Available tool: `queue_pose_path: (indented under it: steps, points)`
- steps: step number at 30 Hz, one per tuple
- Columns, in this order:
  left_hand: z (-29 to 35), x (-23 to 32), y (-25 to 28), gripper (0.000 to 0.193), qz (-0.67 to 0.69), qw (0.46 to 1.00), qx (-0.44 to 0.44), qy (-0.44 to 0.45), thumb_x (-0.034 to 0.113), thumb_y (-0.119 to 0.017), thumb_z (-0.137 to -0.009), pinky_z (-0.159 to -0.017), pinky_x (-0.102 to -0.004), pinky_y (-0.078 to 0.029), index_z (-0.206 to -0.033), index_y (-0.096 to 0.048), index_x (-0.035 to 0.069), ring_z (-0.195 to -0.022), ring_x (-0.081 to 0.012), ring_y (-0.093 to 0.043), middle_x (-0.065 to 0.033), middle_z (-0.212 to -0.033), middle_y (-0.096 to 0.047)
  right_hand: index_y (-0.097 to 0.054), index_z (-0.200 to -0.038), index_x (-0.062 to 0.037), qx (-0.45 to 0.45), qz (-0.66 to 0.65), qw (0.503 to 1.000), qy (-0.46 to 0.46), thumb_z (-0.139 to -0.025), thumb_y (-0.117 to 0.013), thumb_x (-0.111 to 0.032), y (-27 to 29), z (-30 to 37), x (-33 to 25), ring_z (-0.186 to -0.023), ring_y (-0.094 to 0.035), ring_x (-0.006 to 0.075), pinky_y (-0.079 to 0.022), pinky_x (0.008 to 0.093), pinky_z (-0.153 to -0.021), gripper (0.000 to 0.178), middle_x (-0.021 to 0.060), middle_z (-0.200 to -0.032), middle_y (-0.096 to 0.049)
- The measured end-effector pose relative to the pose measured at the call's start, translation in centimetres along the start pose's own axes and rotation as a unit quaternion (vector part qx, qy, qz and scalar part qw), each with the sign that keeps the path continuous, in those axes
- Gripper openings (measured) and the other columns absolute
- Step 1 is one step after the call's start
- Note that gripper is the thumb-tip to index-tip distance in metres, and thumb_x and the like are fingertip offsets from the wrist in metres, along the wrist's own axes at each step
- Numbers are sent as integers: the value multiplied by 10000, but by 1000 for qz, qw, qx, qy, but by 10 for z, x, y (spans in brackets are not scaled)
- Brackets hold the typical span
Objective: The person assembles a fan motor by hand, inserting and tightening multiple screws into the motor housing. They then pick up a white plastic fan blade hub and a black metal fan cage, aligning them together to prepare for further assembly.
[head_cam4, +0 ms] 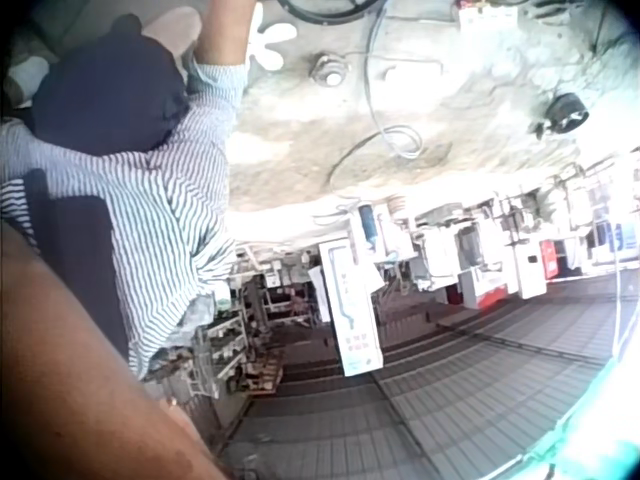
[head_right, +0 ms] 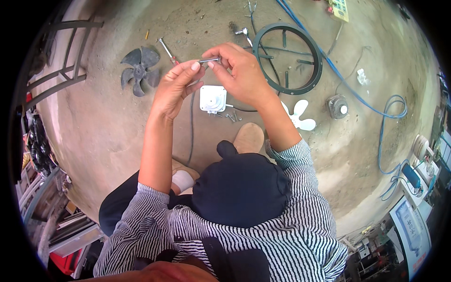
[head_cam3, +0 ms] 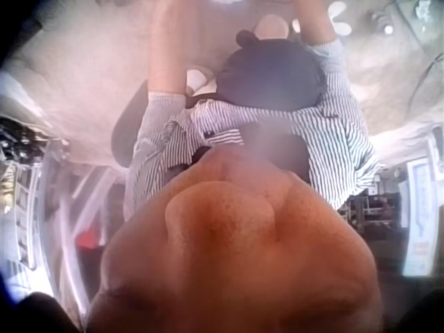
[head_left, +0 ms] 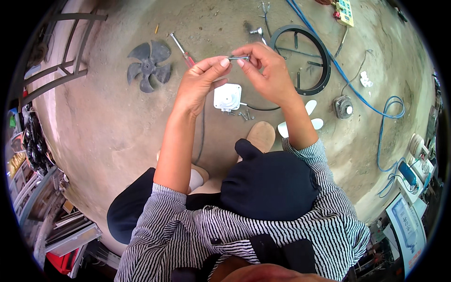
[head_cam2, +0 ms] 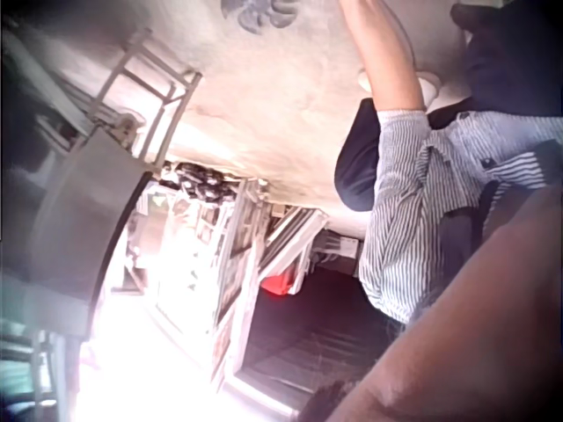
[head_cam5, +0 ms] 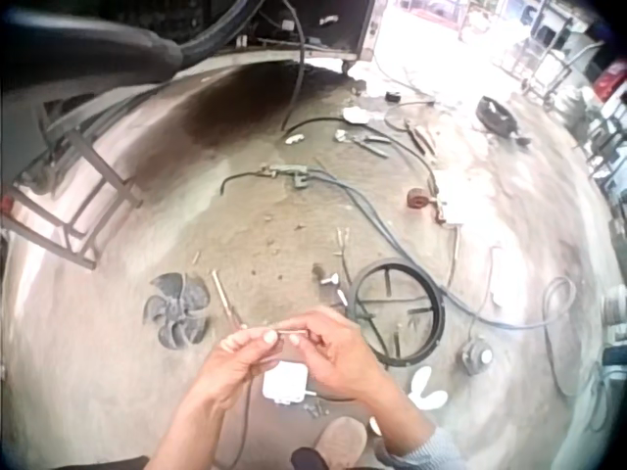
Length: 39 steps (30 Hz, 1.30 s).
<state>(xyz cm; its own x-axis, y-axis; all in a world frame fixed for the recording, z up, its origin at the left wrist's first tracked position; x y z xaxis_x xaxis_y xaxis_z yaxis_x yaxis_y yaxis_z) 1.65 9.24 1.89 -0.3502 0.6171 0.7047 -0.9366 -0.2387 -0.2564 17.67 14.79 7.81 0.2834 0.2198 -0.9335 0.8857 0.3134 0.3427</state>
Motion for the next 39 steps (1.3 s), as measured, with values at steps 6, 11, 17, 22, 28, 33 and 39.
queue_pose_path:
  steps: [6, 11, 17, 22, 28, 33, 39]
  points:
    - [-1, 10, -2, 306, -62, 995, -1, -76, 245, -800, -887, -821, -262, -515, -1115, -742, 50, -929, -90, -652, -12, -983, -733, -721, -1008, -42, 30, -5, 1000, 5, -875, -731, -67, 7, 4, 0, -667, -411, 91, -344, 244, -595, 135, -21, -731, -473]
    - [5, 23, -6, 255, -123, 980, 20, -155, 206, -789, -895, -748, -222, -475, -1074, -757, 27, -833, -48, -603, 13, -909, -719, -730, -1004, -47, 41, 4, 999, 15, -882, -739, -82, 10, 6, -7, -661, -419, 83, -352, 248, -581, 128, -17, -744, -505]
    - [7, 27, -7, 210, -143, 971, 15, -193, 155, -770, -909, -725, -212, -473, -1067, -756, 18, -818, -45, -602, 10, -894, -719, -715, -1020, -44, 47, -42, 998, -23, -912, -729, -153, 6, 9, 8, -617, -500, 94, -414, 262, -569, 154, 21, -789, -641]
    - [5, 26, -3, 219, -114, 973, 37, -199, 159, -768, -913, -734, -217, -483, -1074, -747, 11, -833, -50, -617, 0, -914, -725, -666, -1121, -55, 9, -29, 997, -75, -927, -717, -189, 3, 10, 5, -615, -562, 106, -447, 276, -573, 242, 37, -791, -686]
    - [6, 28, -5, 221, -131, 971, 36, -197, 158, -772, -911, -759, -223, -492, -1074, -746, 11, -857, -56, -632, -7, -929, -730, -650, -1092, -43, 22, -80, 994, -68, -953, -692, -211, -1, 12, 19, -621, -565, 92, -443, 261, -574, 221, 31, -756, -691]
    - [4, 26, -4, 248, -141, 970, 20, -195, 204, -761, -925, -819, -267, -520, -1100, -733, 31, -929, -103, -643, -26, -1011, -722, -684, -942, -34, 10, -44, 994, -97, -981, -660, -238, 5, 10, 10, -598, -534, 98, -432, 264, -562, 209, 22, -725, -674]
    - [5, 27, -8, 221, -106, 972, 26, -206, 147, -773, -910, -765, -224, -493, -1077, -740, 7, -859, -55, -630, -9, -952, -733, -686, -952, -43, 27, -37, 998, -52, -962, -688, -290, 3, 13, 18, -553, -480, 88, -375, 271, -521, 247, 16, -673, -608]
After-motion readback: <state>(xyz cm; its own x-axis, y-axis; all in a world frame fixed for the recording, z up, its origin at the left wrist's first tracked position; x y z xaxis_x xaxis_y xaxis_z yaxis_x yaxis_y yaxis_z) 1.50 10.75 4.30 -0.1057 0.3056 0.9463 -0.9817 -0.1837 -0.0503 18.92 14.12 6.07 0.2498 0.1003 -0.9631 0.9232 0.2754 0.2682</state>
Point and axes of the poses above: each hand's wrist, its own z-axis away from the middle knuckle, its own y-axis out of the back of the hand, x = y × z, the point moved 8 cm from there along -z, towards the middle knuckle
